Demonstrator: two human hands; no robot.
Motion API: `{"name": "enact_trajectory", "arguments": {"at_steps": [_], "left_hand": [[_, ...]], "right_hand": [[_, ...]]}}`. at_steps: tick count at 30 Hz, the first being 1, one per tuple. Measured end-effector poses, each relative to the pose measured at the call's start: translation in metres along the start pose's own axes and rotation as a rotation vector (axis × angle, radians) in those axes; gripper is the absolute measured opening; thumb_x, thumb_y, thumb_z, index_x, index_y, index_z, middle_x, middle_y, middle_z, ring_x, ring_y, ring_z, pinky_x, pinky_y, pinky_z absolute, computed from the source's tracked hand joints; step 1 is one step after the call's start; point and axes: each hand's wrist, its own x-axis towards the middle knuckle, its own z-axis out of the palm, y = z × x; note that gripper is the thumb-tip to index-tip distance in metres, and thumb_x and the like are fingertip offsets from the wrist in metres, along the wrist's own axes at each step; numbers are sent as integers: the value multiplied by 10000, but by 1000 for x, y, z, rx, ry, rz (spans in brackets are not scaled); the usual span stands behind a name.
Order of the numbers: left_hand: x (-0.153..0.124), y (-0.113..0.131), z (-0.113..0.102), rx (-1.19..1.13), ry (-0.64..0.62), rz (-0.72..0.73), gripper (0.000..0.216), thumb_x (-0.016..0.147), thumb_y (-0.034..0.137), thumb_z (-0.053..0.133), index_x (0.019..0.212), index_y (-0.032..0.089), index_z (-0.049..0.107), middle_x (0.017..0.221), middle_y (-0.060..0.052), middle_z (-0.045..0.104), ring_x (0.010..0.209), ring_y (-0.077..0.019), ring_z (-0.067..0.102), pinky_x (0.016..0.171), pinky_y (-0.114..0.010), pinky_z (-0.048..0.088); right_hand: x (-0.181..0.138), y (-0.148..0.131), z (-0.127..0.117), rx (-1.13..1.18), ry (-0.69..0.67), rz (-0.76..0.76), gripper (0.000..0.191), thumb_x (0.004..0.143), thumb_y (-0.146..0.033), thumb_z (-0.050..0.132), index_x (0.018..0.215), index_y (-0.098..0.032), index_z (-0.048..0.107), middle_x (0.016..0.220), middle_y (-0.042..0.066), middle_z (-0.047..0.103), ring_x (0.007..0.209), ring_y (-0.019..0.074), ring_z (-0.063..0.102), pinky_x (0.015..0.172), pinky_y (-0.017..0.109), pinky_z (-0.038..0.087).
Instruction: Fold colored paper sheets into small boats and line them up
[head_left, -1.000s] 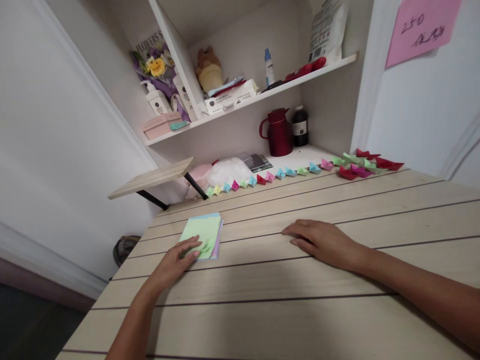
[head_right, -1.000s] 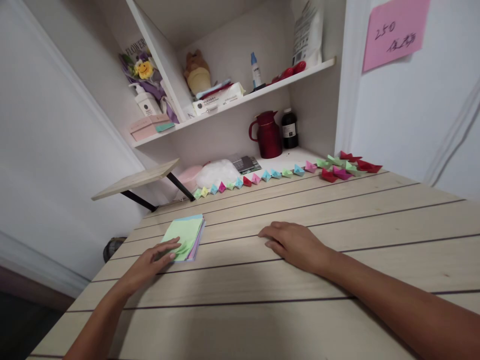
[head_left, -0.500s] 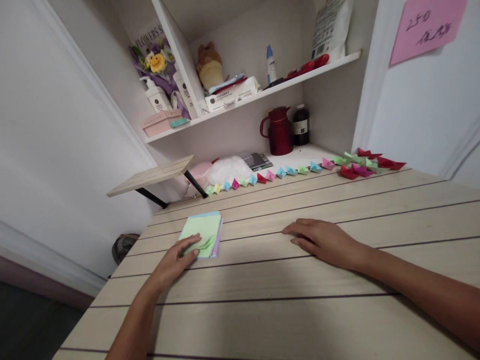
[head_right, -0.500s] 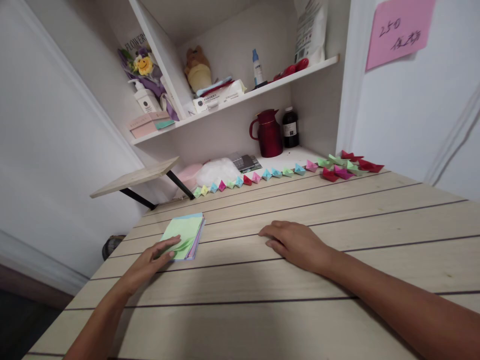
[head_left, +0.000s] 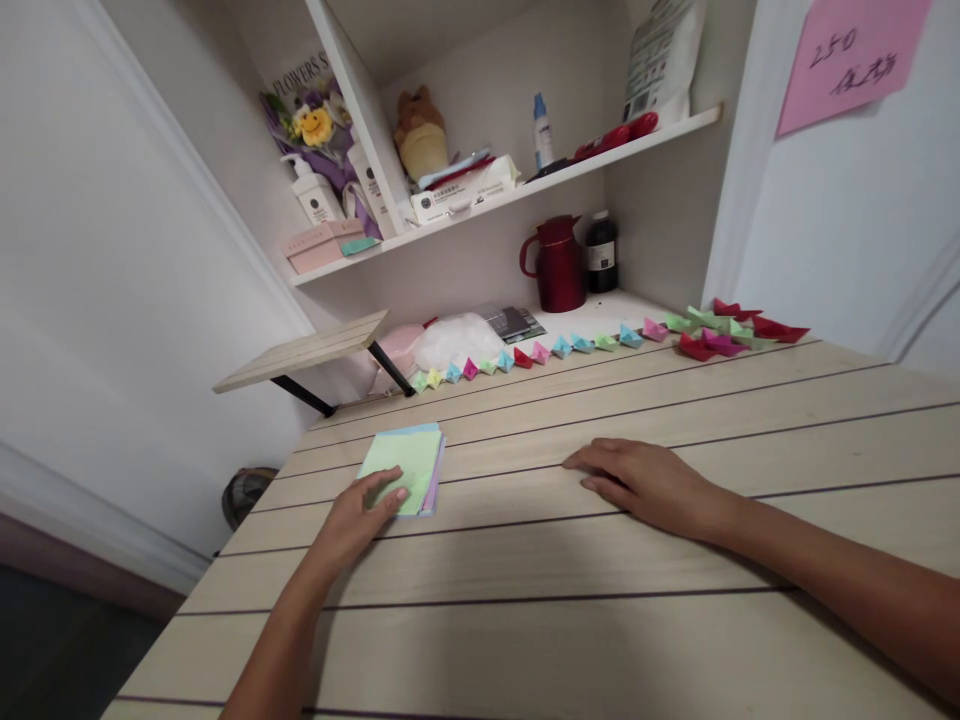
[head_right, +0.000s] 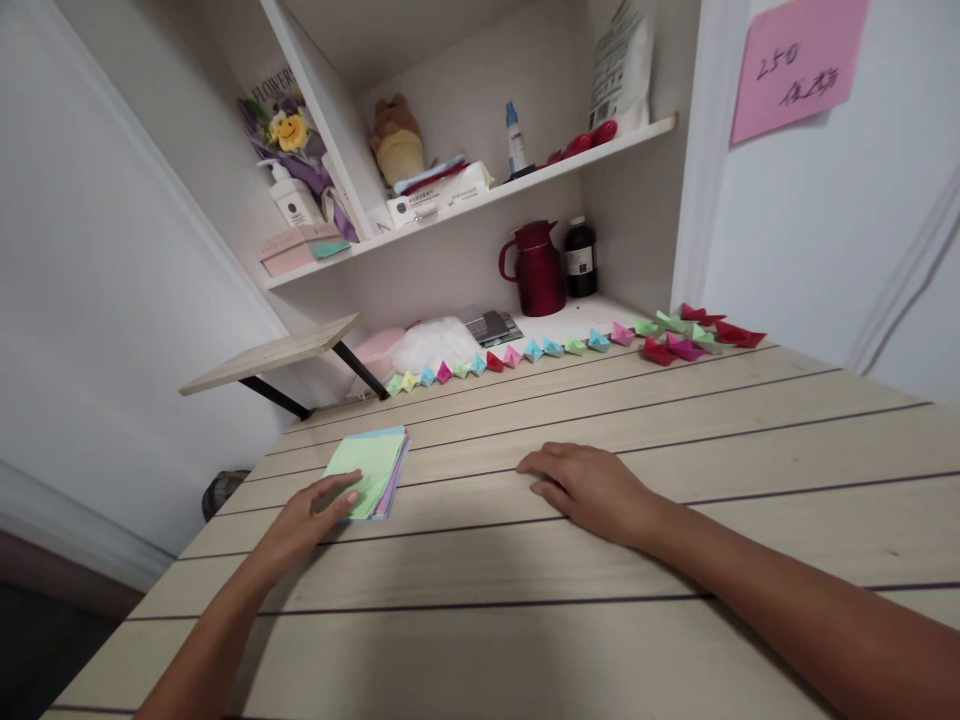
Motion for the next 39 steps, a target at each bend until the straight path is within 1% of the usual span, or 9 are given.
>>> {"name": "enact_trajectory", "arguments": {"at_steps": [10, 13, 18, 20, 22, 24, 27, 33, 39], "left_hand": [[7, -10, 15, 218, 198, 161, 312, 820, 423, 545, 983, 245, 741, 1113, -69, 727, 1085, -293, 630, 1037, -427, 386], [7, -9, 8, 280, 369, 209, 253, 842, 323, 517, 959, 264, 733, 1026, -54, 753, 1018, -264, 655, 1092, -456, 298], [14, 33, 5, 259, 791, 212, 288, 904, 363, 453, 977, 248, 706, 1006, -38, 745, 1029, -229, 637, 1094, -437, 300], [19, 63, 13, 127, 839, 243, 294, 882, 411, 496, 918, 226, 720, 968, -32, 749, 1016, -239, 637, 1062, -414, 349], [25, 93, 28, -114, 725, 168, 309, 821, 474, 576, 873, 210, 729, 926, -24, 748, 953, -250, 653, 921, -371, 464], [29, 119, 47, -485, 443, 59, 374, 779, 517, 619, 877, 171, 722, 807, -30, 747, 814, -244, 677, 726, -329, 524], [30, 144, 80, -922, 177, -25, 469, 748, 500, 670, 1047, 138, 689, 879, -67, 759, 827, -246, 694, 722, -335, 544], [26, 152, 130, -1001, -318, -45, 472, 701, 522, 706, 998, 155, 729, 850, -86, 768, 837, -280, 706, 744, -369, 563], [25, 143, 133, -1074, -369, -167, 440, 758, 480, 677, 1084, 185, 692, 814, -55, 765, 745, -241, 710, 678, -347, 566]], "right_hand": [[0, 0, 0, 16, 16, -5, 317, 906, -287, 460, 1179, -288, 619, 1116, 50, 665, 984, 237, 630, 857, 368, 481], [0, 0, 0, 15, 11, -12, 317, 903, -288, 463, 1181, -286, 617, 1113, 52, 663, 986, 241, 626, 861, 369, 477], [0, -1, -1, 71, 16, 15, 332, 895, -284, 474, 1201, -305, 599, 1078, 55, 644, 970, 245, 612, 844, 383, 472], [0, -2, -2, 186, 30, 71, 390, 875, -296, 513, 1263, -320, 548, 1027, 48, 620, 898, 223, 606, 807, 378, 479], [1, -2, -4, 411, 62, 152, 543, 838, -324, 582, 1361, -321, 439, 1035, 46, 579, 815, 185, 588, 754, 353, 493], [2, -1, -8, 718, 114, 220, 748, 795, -349, 649, 1445, -314, 280, 1177, 80, 510, 817, 159, 582, 732, 331, 510], [2, 1, -16, 1026, 156, 263, 976, 705, -343, 760, 1477, -326, 163, 1333, 116, 416, 1022, 195, 560, 864, 371, 503], [-4, -6, -32, 1415, 54, 364, 1006, 701, -380, 781, 1474, -370, 136, 1130, 69, 621, 920, 247, 645, 789, 432, 536], [-3, -5, -31, 1521, 91, 437, 866, 588, -229, 855, 1339, -306, 431, 918, 8, 692, 853, 208, 658, 771, 361, 528]]}}
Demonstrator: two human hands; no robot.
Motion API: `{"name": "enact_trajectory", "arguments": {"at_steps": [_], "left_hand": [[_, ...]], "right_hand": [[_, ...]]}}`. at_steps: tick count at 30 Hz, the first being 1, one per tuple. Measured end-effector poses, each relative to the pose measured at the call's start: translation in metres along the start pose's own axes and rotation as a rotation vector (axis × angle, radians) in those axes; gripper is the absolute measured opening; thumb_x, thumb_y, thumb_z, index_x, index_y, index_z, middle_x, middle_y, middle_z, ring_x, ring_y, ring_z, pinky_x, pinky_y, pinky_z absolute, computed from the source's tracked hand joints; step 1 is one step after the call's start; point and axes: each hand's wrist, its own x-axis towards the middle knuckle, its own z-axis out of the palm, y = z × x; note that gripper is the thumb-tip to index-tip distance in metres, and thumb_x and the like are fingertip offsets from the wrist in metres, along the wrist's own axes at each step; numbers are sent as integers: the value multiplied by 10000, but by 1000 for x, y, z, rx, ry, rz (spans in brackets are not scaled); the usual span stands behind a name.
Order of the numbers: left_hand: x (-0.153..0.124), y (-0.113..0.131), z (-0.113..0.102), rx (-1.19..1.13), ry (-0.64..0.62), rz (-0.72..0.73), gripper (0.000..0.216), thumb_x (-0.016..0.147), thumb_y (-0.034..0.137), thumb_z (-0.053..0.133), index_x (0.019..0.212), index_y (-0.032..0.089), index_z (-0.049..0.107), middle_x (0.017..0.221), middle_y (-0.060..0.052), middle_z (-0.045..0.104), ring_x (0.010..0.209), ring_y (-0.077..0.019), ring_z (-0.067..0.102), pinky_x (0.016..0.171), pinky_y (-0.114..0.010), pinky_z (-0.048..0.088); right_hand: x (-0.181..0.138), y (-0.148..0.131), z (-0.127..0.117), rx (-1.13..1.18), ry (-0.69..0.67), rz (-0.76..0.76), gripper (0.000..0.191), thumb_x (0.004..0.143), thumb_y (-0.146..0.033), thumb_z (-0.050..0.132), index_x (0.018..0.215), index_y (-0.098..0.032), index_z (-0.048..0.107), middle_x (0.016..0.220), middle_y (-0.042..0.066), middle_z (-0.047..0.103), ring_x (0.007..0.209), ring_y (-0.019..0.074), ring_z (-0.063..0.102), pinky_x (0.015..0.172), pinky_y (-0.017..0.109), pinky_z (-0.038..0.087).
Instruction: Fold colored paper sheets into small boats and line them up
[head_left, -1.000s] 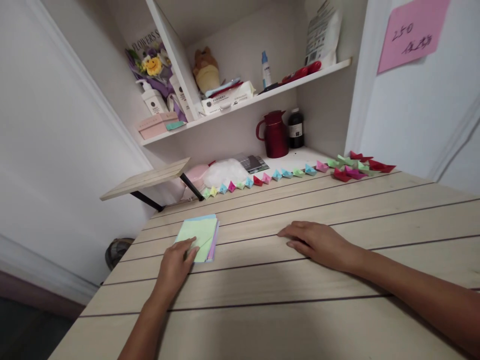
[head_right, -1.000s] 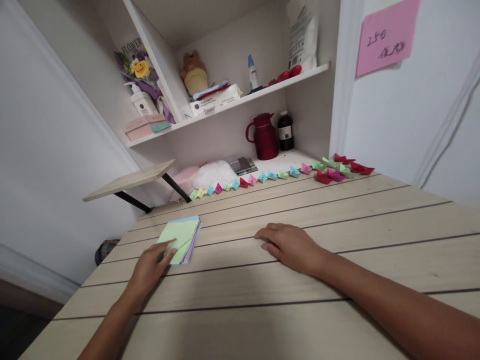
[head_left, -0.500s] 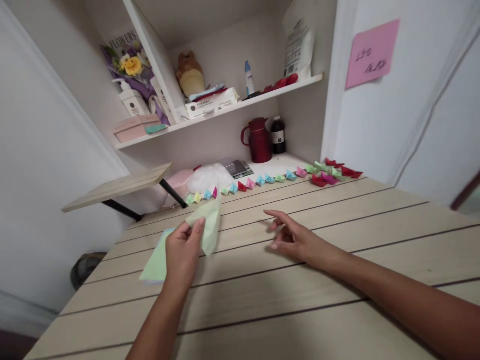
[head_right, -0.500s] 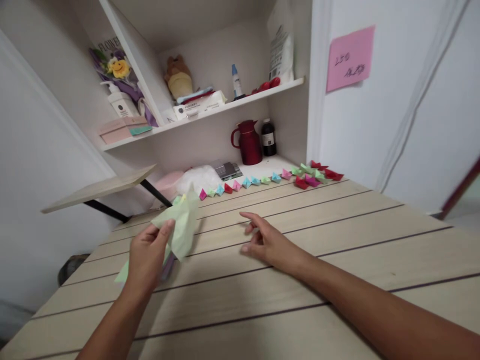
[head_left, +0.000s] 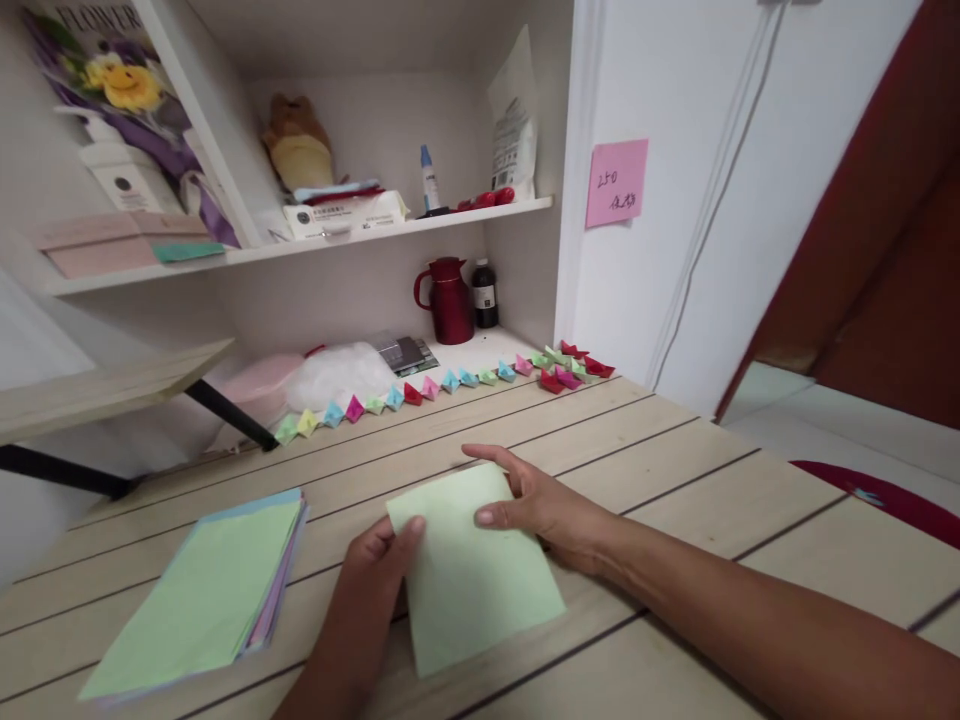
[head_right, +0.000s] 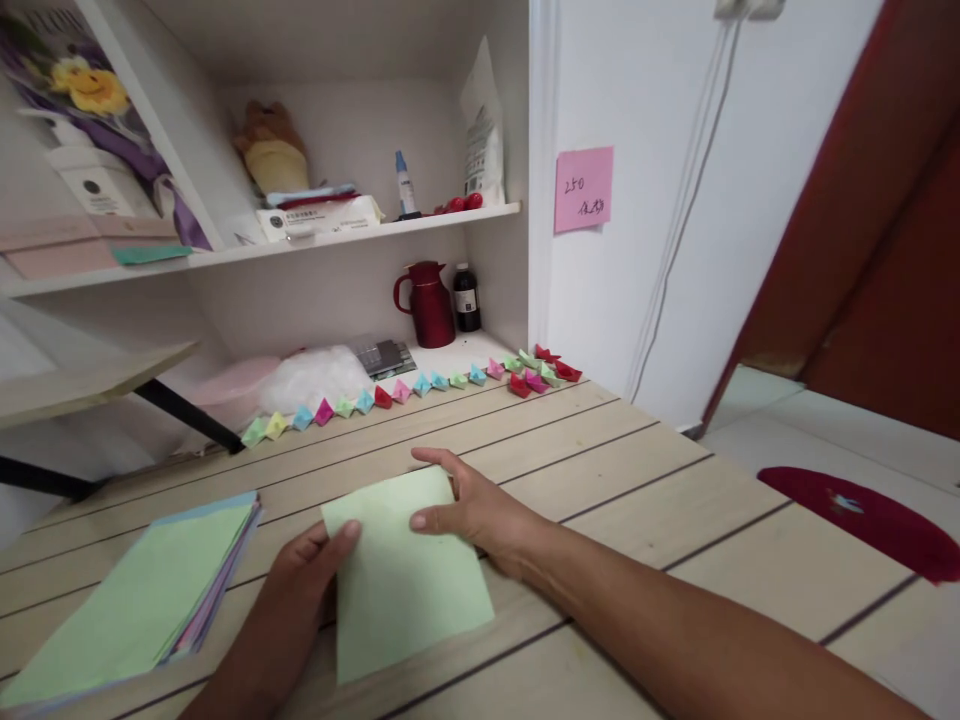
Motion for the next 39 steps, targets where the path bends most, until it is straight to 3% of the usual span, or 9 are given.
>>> {"name": "enact_trajectory", "arguments": {"at_steps": [4, 8, 15, 19, 24, 27, 30, 34, 39], "left_hand": [[-4, 6, -11, -102, -7, 12, 481, 796, 450, 647, 1202, 193, 626, 971, -84, 755, 817, -233, 708, 714, -335, 562], [-4, 10, -14, -94, -57, 103, 534, 785, 430, 660, 1256, 190, 582, 1084, -97, 730, 934, -263, 688, 800, -362, 551], [6, -7, -14, 48, -10, 35, 553, 595, 419, 811, 1069, 175, 665, 934, -88, 761, 856, -275, 704, 739, -355, 560], [1, -6, -10, 119, 62, 49, 454, 627, 407, 788, 987, 151, 685, 868, -87, 755, 825, -266, 695, 679, -324, 544], [-7, 2, -6, 248, 64, 64, 385, 684, 385, 731, 1001, 171, 690, 685, -18, 709, 596, -175, 615, 520, -244, 452], [-8, 4, -4, 337, 92, 115, 297, 680, 370, 721, 910, 183, 712, 605, 14, 665, 537, -155, 564, 492, -231, 409], [-8, 4, -4, 405, 182, 148, 216, 677, 379, 719, 743, 173, 702, 623, -2, 669, 561, -163, 569, 515, -240, 414], [-6, 4, -5, 343, 183, 131, 264, 676, 374, 716, 840, 168, 711, 735, -39, 715, 648, -198, 619, 565, -261, 451], [-3, 3, -8, 328, 109, 250, 362, 654, 312, 731, 1004, 220, 718, 906, -46, 684, 772, -184, 618, 654, -255, 473]], "right_hand": [[5, 1, -3, 44, 43, -64, 472, 587, -226, 852, 992, -181, 614, 778, 0, 686, 721, 153, 646, 715, 284, 499], [8, 2, -6, 65, 106, -99, 390, 577, -253, 859, 872, -171, 617, 783, 10, 700, 696, 155, 649, 669, 275, 496], [7, 3, -8, -22, 73, -128, 351, 648, -258, 816, 924, -183, 613, 845, 18, 700, 740, 156, 646, 696, 280, 509], [1, 1, -2, -321, -66, -119, 489, 651, -223, 800, 1097, -206, 602, 991, 32, 682, 874, 202, 636, 748, 313, 513], [-5, 5, 6, -638, -33, -129, 607, 699, -157, 718, 1267, -260, 530, 907, -9, 661, 767, 160, 608, 651, 249, 482], [-5, 9, 8, -592, 14, -140, 677, 692, -147, 706, 1315, -278, 475, 924, -7, 657, 761, 154, 603, 643, 242, 478], [-2, 11, 6, -412, 63, -123, 518, 694, -189, 701, 1190, -234, 560, 916, 11, 666, 742, 156, 608, 630, 251, 479], [2, 11, 0, -148, 115, -52, 259, 688, -214, 691, 937, -189, 625, 776, 8, 667, 655, 144, 597, 608, 259, 472], [4, 9, -2, -141, 229, -50, 131, 638, -112, 622, 755, -170, 634, 669, -10, 627, 507, 94, 510, 491, 208, 373]]}}
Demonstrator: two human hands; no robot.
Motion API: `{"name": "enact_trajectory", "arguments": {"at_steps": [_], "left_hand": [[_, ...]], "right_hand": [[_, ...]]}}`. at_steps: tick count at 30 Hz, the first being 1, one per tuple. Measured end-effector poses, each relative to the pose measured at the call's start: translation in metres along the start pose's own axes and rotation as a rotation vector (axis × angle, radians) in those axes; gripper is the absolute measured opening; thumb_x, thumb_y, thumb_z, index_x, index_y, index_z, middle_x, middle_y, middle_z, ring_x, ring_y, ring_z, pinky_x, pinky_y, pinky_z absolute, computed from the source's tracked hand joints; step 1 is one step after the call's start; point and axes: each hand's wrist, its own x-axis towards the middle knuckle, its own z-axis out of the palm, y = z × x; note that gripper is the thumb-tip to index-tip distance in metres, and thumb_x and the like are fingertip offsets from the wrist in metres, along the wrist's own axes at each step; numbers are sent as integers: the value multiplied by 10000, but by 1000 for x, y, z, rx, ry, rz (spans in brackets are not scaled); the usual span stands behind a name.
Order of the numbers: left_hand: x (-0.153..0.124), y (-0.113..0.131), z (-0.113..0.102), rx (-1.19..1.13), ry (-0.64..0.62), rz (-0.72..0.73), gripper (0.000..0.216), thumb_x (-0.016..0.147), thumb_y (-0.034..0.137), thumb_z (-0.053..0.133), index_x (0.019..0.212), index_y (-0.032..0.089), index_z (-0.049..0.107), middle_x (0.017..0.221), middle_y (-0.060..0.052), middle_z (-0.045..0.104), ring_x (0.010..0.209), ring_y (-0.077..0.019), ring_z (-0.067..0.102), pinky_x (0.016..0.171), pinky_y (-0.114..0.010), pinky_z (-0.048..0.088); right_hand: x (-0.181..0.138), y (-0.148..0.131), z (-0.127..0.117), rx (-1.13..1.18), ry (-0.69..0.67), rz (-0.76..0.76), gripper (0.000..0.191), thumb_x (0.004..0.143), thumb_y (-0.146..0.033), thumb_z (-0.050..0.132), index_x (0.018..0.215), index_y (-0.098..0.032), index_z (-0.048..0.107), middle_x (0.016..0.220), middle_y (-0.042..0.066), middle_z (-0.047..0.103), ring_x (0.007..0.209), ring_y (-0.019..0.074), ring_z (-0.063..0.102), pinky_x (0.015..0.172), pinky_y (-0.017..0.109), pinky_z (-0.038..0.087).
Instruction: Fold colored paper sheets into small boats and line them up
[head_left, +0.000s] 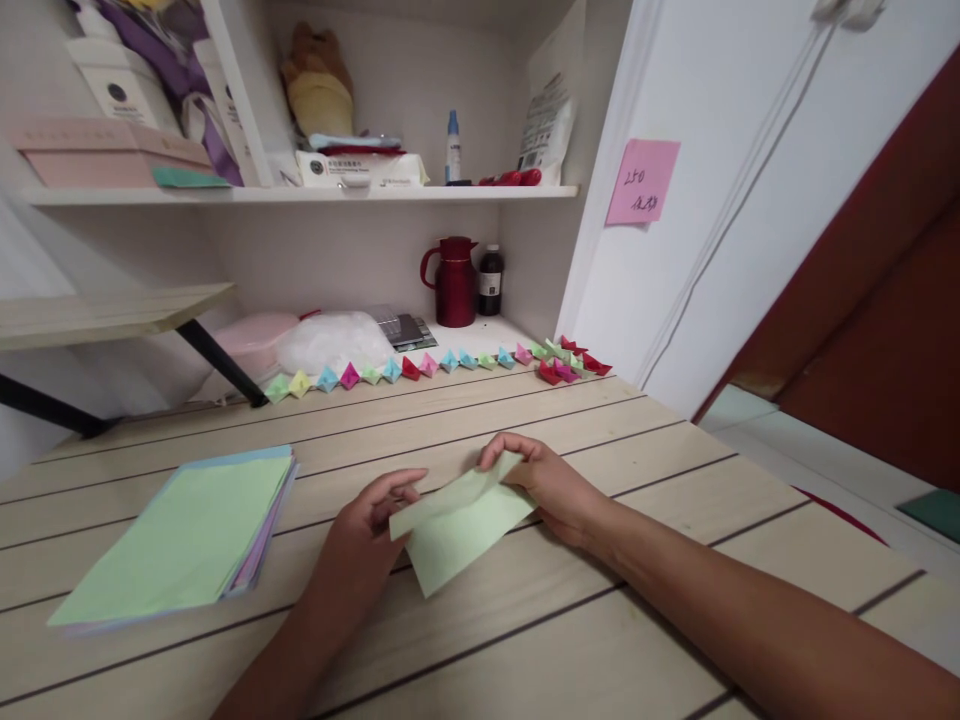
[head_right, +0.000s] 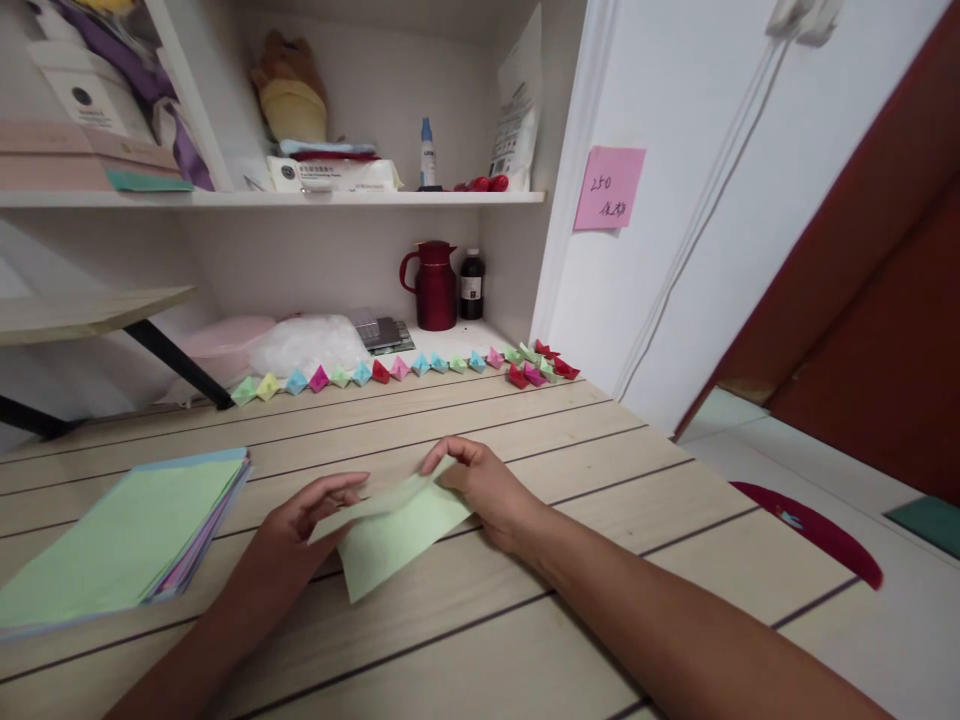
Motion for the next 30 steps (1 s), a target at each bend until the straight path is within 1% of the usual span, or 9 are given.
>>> {"name": "enact_trajectory", "arguments": {"at_steps": [6, 9, 11, 14, 17, 21, 24, 26, 30], "left_hand": [[-3, -5, -3, -75, -248, 206, 237, 757, 261, 639, 975, 247, 732, 1325, -98, 480, 1167, -262, 521, 936, -346, 445], [-4, -5, -1, -255, -227, 230, 312, 723, 366, 693, 1008, 238, 707, 1438, -90, 400, 1236, -304, 480, 997, -379, 410], [-6, -1, 2, -291, -142, 170, 384, 738, 478, 667, 1033, 234, 689, 1378, -96, 492, 1163, -300, 537, 945, -371, 439], [-9, 6, 4, -219, -76, -55, 458, 797, 559, 588, 1091, 216, 664, 1073, -92, 691, 959, -268, 626, 843, -352, 465], [-11, 9, 1, -335, -162, -187, 617, 824, 685, 428, 1065, 177, 680, 909, -100, 725, 871, -273, 650, 788, -364, 474], [-7, 5, -5, -569, -354, -190, 793, 820, 763, 242, 1091, 154, 672, 968, -134, 713, 842, -261, 645, 779, -379, 472], [-5, 3, -4, -409, -385, -170, 584, 813, 653, 489, 1132, 195, 660, 1019, -100, 709, 867, -231, 630, 774, -329, 454], [-7, 3, 0, -211, -393, -132, 451, 775, 514, 642, 1109, 213, 677, 941, -67, 715, 807, -201, 614, 700, -278, 426], [-15, 6, 8, -67, -429, -95, 234, 753, 392, 679, 859, 191, 733, 766, -25, 693, 663, -153, 561, 604, -238, 372]], "right_hand": [[2, 2, -1, 80, -3, -83, 71, 631, -93, 611, 637, -163, 602, 812, 28, 647, 622, 131, 563, 551, 240, 409], [0, 0, -1, 40, -49, -146, 78, 651, -101, 631, 619, -163, 595, 800, 27, 629, 633, 128, 547, 547, 233, 395], [-3, -3, 0, 5, -100, -174, 99, 655, -106, 656, 607, -162, 591, 808, 29, 617, 645, 128, 539, 542, 228, 388], [-8, -7, 2, -37, -173, -220, 136, 701, -152, 676, 593, -162, 594, 876, 44, 602, 703, 140, 543, 559, 231, 398], [-9, -8, 2, -89, -226, -276, 174, 743, -188, 683, 584, -158, 617, 959, 54, 574, 772, 143, 545, 609, 237, 417], [-6, -4, -2, -46, -255, -281, 224, 780, -236, 686, 581, -156, 618, 1057, 60, 550, 734, 125, 542, 604, 245, 429], [-6, -5, -4, -68, -274, -285, 236, 786, -258, 696, 587, -155, 623, 1090, 62, 542, 742, 123, 543, 621, 247, 441], [-8, -7, -3, -137, -306, -276, 231, 804, -277, 684, 607, -161, 650, 1093, 61, 539, 747, 123, 538, 614, 243, 439], [-14, -9, 2, -343, -424, -276, 276, 883, -319, 583, 676, -188, 710, 1093, 62, 546, 815, 146, 550, 623, 251, 443]]}}
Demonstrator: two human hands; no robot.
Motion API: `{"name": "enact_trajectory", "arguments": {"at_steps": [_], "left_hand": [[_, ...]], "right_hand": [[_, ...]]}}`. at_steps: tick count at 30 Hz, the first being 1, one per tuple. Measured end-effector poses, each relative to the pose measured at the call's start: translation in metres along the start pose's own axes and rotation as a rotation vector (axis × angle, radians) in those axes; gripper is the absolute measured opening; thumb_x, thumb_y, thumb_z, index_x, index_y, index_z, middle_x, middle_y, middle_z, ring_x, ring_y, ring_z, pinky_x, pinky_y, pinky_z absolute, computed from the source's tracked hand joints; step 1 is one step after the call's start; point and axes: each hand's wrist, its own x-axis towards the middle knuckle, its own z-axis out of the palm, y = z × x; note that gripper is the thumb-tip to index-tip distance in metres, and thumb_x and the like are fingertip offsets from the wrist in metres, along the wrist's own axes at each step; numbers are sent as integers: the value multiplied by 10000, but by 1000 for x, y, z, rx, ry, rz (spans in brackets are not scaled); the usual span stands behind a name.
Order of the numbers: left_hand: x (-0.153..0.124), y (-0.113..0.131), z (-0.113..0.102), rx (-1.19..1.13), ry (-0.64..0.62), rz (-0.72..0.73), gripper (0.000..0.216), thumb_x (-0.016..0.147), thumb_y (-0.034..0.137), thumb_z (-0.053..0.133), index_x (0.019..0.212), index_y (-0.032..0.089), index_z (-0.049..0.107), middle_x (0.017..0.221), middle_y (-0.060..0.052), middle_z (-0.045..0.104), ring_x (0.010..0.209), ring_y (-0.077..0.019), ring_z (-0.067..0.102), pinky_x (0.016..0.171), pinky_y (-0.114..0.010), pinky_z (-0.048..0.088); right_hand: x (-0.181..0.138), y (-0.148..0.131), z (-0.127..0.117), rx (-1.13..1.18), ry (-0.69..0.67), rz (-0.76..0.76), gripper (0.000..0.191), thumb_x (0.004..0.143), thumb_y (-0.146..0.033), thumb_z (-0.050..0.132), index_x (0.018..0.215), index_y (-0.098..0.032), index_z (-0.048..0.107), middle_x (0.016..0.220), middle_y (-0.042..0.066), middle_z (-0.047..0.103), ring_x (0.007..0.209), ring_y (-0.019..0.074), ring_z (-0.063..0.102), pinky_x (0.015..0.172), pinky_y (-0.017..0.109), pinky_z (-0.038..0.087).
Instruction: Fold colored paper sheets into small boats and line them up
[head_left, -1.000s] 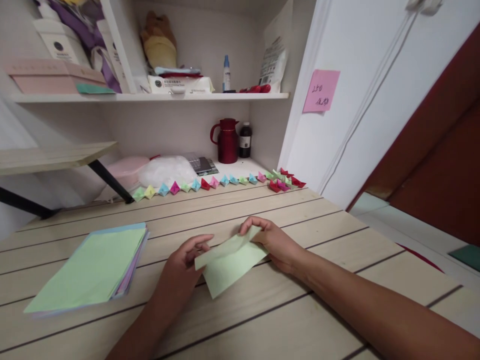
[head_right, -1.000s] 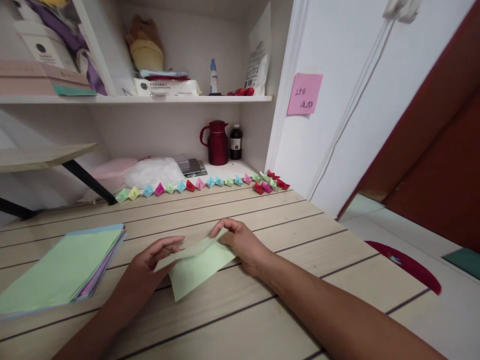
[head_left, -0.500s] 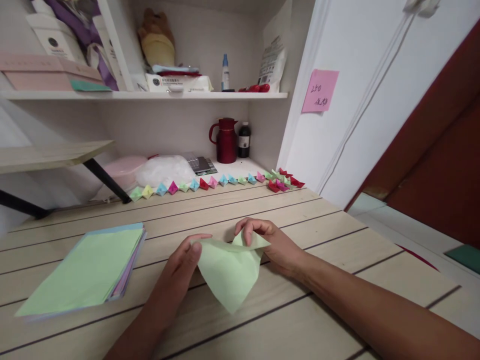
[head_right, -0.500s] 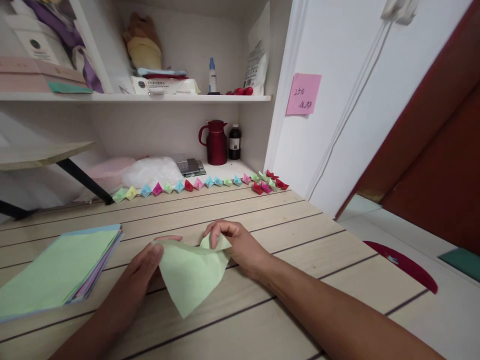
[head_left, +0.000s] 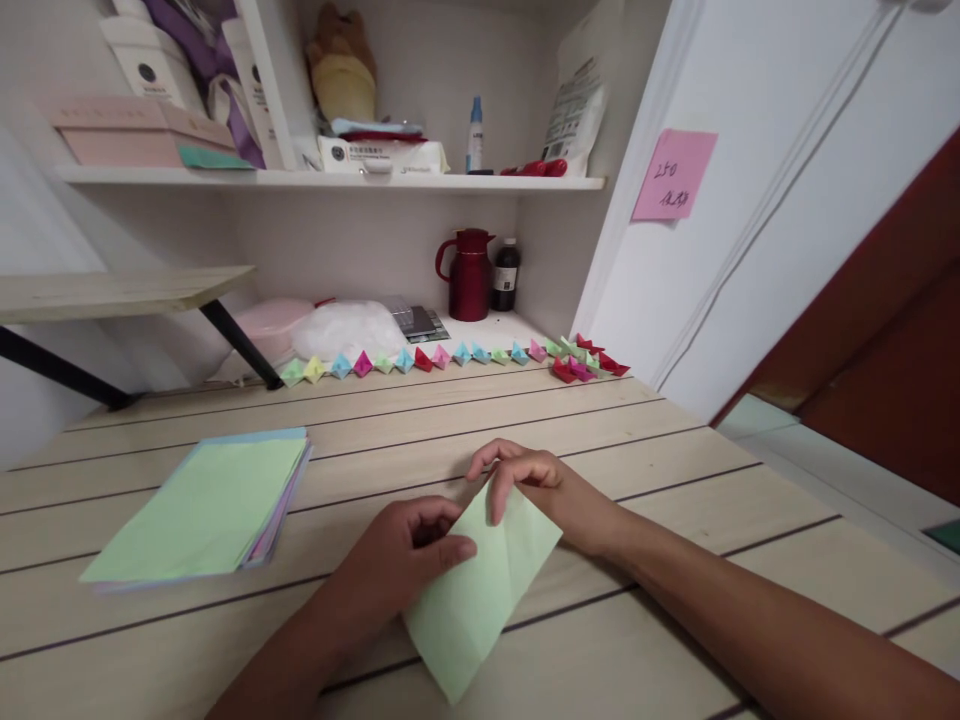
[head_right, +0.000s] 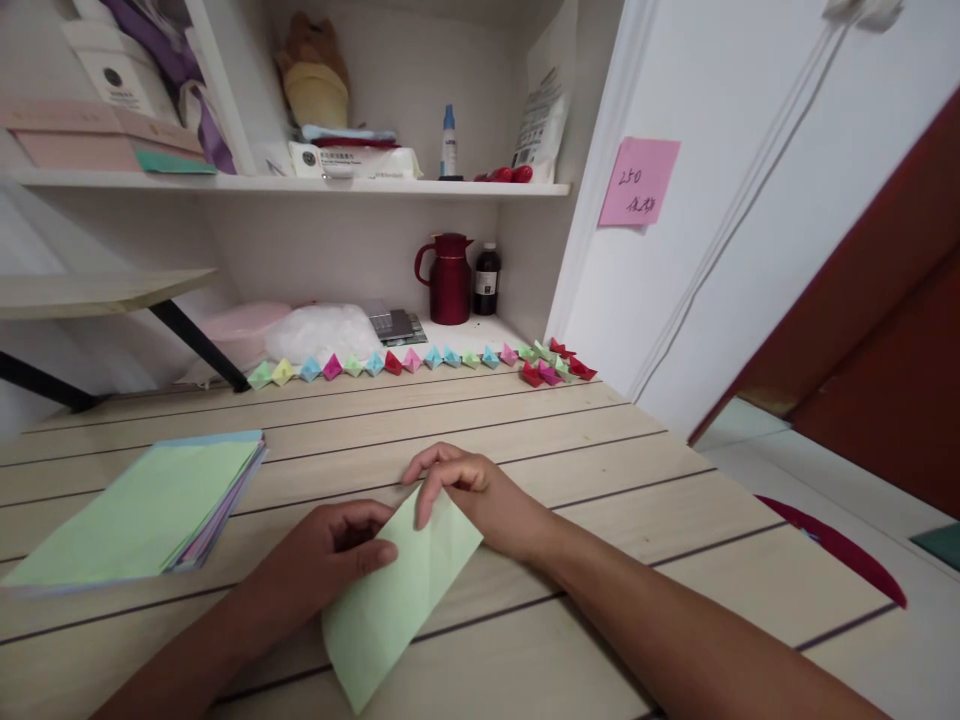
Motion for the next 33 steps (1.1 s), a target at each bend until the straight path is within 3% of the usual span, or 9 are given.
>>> {"name": "enact_trajectory", "arguments": {"at_steps": [2, 4, 7, 12, 18, 21, 25, 28, 33], "left_hand": [[-2, 0, 3, 13, 20, -24, 217, 739, 389, 686, 699, 177, 705, 662, -5, 654, 582, -129, 515, 545, -223, 331], [-2, 0, 5, -11, 76, -57, 258, 726, 405, 694, 624, 169, 671, 588, 8, 613, 526, -115, 479, 503, -218, 303], [-1, 2, 5, -174, 172, -131, 260, 715, 427, 702, 724, 168, 695, 640, -8, 657, 521, -119, 516, 512, -227, 358], [1, 5, 2, -458, 339, -173, 383, 702, 445, 725, 939, 148, 673, 836, -78, 719, 661, -167, 625, 611, -277, 473], [1, 3, -1, -619, 454, -87, 523, 712, 387, 740, 1152, 140, 603, 1011, -124, 709, 835, -221, 663, 684, -322, 519], [0, 4, 4, -633, 454, -92, 524, 701, 363, 754, 1154, 147, 602, 1073, -133, 698, 889, -245, 662, 691, -335, 534], [-1, 5, 11, -609, 460, -134, 515, 686, 349, 773, 1138, 159, 614, 1094, -131, 695, 929, -257, 660, 660, -310, 540], [-1, 5, 12, -634, 432, -131, 474, 703, 366, 761, 1106, 155, 629, 1070, -128, 705, 922, -256, 666, 657, -307, 544], [0, 4, 10, -662, 407, -139, 452, 741, 338, 733, 1121, 125, 613, 1068, -142, 706, 917, -244, 671, 708, -323, 552]], "right_hand": [[0, 0, 5, -64, -37, -21, 247, 900, -329, 558, 773, -213, 735, 1101, 64, 557, 904, 172, 559, 685, 270, 460], [0, 1, 9, -46, -5, -7, 180, 880, -326, 593, 999, -258, 711, 1119, 59, 564, 981, 187, 554, 752, 281, 469], [0, 2, 12, 68, 50, 87, 470, 858, -361, 629, 1308, -323, 500, 1142, 49, 554, 965, 178, 565, 783, 294, 482], [2, 8, 10, 179, 0, 156, 548, 932, -428, 493, 1430, -327, 288, 1107, 58, 548, 842, 153, 585, 746, 320, 503], [-1, 13, 20, -194, 34, 0, 869, 819, -172, 639, 1493, -377, 132, 1183, 67, 531, 892, 150, 572, 762, 288, 489], [-1, 8, 25, -252, 66, -78, 760, 825, -200, 645, 1463, -360, 264, 1165, 67, 557, 995, 184, 569, 793, 296, 498], [1, 4, 20, -333, 92, -211, 240, 860, -244, 625, 1091, -291, 668, 1056, 62, 599, 972, 189, 584, 810, 296, 485], [3, 5, 14, -331, 114, -203, 119, 866, -249, 621, 923, -268, 724, 995, 62, 595, 910, 184, 593, 760, 288, 485], [4, 7, 10, -285, 141, -182, 114, 860, -257, 631, 913, -269, 731, 1032, 64, 572, 923, 188, 582, 750, 287, 480]]}}
